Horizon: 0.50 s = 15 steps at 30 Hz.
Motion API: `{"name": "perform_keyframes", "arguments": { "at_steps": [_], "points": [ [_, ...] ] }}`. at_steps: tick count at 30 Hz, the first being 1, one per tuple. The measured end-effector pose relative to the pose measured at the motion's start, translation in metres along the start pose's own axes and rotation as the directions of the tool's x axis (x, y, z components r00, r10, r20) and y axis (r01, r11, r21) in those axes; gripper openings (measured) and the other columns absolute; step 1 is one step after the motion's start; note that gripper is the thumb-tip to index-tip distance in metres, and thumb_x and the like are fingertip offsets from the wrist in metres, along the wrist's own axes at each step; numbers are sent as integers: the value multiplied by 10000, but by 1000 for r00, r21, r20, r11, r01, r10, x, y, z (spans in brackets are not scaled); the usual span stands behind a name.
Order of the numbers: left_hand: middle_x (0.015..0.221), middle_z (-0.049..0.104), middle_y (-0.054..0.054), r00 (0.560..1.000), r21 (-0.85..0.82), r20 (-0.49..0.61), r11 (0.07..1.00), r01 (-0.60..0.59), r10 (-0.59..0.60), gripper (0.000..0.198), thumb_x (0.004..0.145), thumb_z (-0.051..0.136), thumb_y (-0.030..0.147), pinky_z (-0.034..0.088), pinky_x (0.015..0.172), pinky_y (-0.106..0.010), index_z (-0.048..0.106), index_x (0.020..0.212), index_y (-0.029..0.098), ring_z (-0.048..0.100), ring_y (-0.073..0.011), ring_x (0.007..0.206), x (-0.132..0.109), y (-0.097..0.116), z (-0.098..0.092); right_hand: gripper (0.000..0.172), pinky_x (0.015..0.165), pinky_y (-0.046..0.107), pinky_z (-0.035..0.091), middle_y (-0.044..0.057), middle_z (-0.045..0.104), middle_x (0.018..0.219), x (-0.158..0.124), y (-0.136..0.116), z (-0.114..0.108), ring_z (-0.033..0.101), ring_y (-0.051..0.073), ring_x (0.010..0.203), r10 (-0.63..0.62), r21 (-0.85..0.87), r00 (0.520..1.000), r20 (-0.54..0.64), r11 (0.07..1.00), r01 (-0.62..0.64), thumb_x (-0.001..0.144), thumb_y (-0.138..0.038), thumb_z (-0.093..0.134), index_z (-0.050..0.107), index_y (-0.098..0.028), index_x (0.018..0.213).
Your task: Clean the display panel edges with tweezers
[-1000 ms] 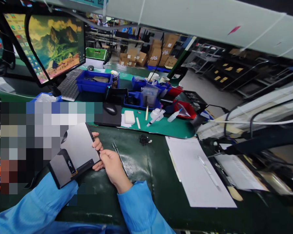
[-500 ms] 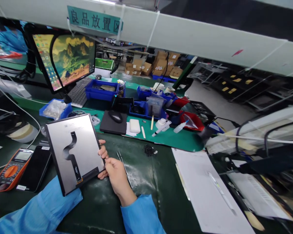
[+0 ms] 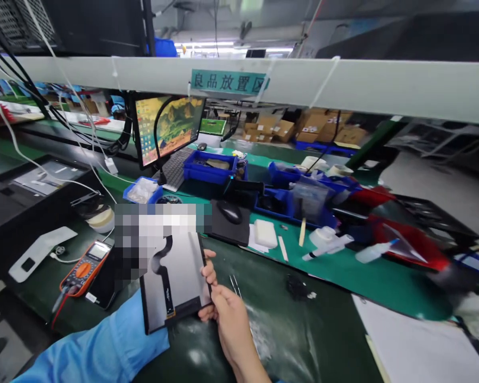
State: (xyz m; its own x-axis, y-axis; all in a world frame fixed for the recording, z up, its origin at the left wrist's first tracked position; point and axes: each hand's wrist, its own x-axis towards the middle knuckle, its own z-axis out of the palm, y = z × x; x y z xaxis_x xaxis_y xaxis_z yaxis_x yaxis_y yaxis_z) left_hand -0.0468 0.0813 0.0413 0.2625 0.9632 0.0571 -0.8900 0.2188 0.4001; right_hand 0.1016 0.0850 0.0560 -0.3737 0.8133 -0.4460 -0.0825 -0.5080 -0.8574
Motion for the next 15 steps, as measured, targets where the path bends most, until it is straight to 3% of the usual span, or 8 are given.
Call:
{"name": "perform_keyframes", "arguments": {
  "at_steps": [8, 15],
  "points": [
    [793, 585, -90, 995, -23, 47, 996, -84, 85, 441, 797, 696, 428, 512, 744, -393, 751, 1137, 153, 608, -237, 789, 1, -4, 0, 497, 434, 218, 461, -8, 589, 456, 1, 6, -5, 562, 113, 392, -30, 19, 998, 52, 999, 29, 567, -603, 867, 628, -173, 636],
    [872, 596, -109, 993, -70, 113, 997, -23, 31, 445, 856, 626, 450, 535, 787, -432, 743, 1194, 186, 620, -276, 891, 3, -4, -18, 410, 421, 201, 459, 0, 599, 449, -3, 1, -1, 594, 124, 391, -39, 31, 999, 27, 999, 39, 593, -510, 821, 619, -158, 651]
  ]
}}
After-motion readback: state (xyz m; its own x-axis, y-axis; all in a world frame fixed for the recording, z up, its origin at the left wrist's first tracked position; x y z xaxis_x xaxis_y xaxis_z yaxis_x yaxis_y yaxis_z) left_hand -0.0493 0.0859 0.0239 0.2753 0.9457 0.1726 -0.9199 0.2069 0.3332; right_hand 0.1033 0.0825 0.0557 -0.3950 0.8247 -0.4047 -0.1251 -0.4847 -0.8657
